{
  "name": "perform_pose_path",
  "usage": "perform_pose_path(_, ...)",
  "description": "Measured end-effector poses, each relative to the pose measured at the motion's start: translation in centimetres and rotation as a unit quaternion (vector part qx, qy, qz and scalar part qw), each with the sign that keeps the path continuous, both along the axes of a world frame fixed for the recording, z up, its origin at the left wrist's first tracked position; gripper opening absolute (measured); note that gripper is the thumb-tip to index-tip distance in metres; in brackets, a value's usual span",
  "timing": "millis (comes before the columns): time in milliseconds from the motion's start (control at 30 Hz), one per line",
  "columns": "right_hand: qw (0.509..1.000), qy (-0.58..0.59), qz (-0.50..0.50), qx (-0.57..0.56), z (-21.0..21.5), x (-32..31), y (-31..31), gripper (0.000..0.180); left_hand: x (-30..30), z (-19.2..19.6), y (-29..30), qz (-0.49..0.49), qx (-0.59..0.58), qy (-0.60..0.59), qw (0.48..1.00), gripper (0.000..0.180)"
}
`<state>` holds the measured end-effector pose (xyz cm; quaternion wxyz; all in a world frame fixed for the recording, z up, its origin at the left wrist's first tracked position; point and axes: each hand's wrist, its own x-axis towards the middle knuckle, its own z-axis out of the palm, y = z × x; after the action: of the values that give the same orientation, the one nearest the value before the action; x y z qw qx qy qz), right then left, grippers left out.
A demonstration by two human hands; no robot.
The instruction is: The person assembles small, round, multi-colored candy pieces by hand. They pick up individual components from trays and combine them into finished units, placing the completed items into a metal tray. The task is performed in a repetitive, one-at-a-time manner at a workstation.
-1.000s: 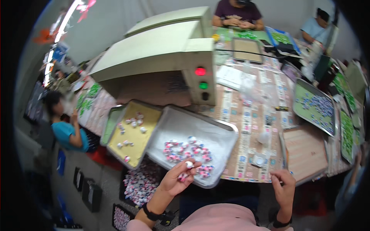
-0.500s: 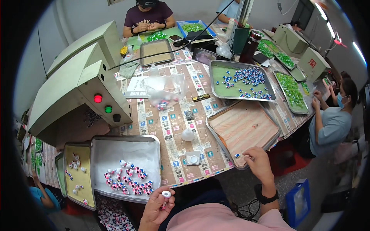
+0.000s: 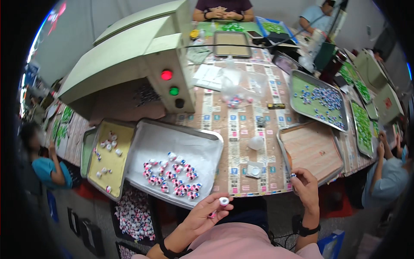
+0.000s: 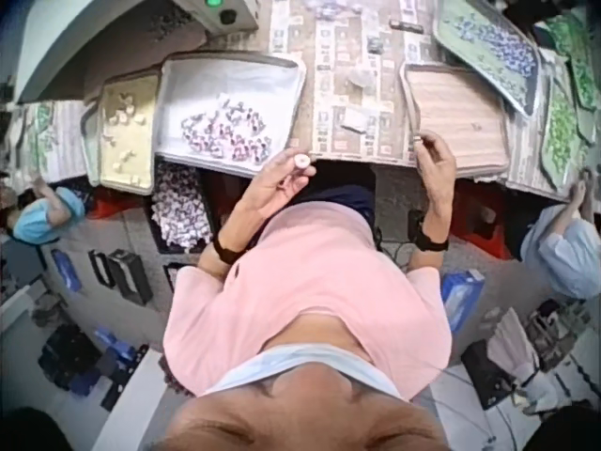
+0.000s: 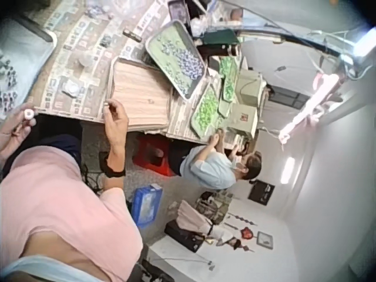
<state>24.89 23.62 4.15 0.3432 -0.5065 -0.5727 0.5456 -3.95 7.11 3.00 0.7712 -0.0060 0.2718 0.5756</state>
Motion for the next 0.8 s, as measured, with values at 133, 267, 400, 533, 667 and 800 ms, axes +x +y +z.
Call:
perform_pose_path(133, 0.985, 0.135, 0.048, -0.097, 0.4, -2.8, -1.9, 0.019, 0.3, 0.1, 0.7, -0.008, 0.009, 0.016, 1.0, 0.033)
perform_pose_path(267, 0.973, 0.13, 0.106, -0.16, -0.1, -5.6, -2.6, 0.022, 0.3, -0.3, 0.3, 0.001, 0.022, -0.004, 1.0, 0.033)
perform_pose_path(400, 0.977, 0.122, 0.087, -0.154, -0.2, -6.5, -2.6, 0.02, 0.6, -0.6, 0.3, 0.005, 0.022, -0.013, 1.0, 0.035)
perform_pose_path(533, 0.992, 0.069, 0.056, -0.095, 0.0, -6.9, -1.9, 0.017, 0.6, -0.6, 0.3, -0.002, 0.024, -0.03, 0.999, 0.037)
perform_pose_path(667, 0.998, 0.004, 0.059, -0.022, 0.0, -7.6, -1.4, 0.014, 0.8, -1.2, 0.5, -0.023, 0.056, -0.053, 0.997, 0.041)
perform_pose_path(800, 0.996, -0.02, 0.072, 0.049, -1.1, -8.0, -0.4, 0.015, 1.3, -1.3, 0.7, -0.017, 0.047, -0.061, 0.997, 0.04)
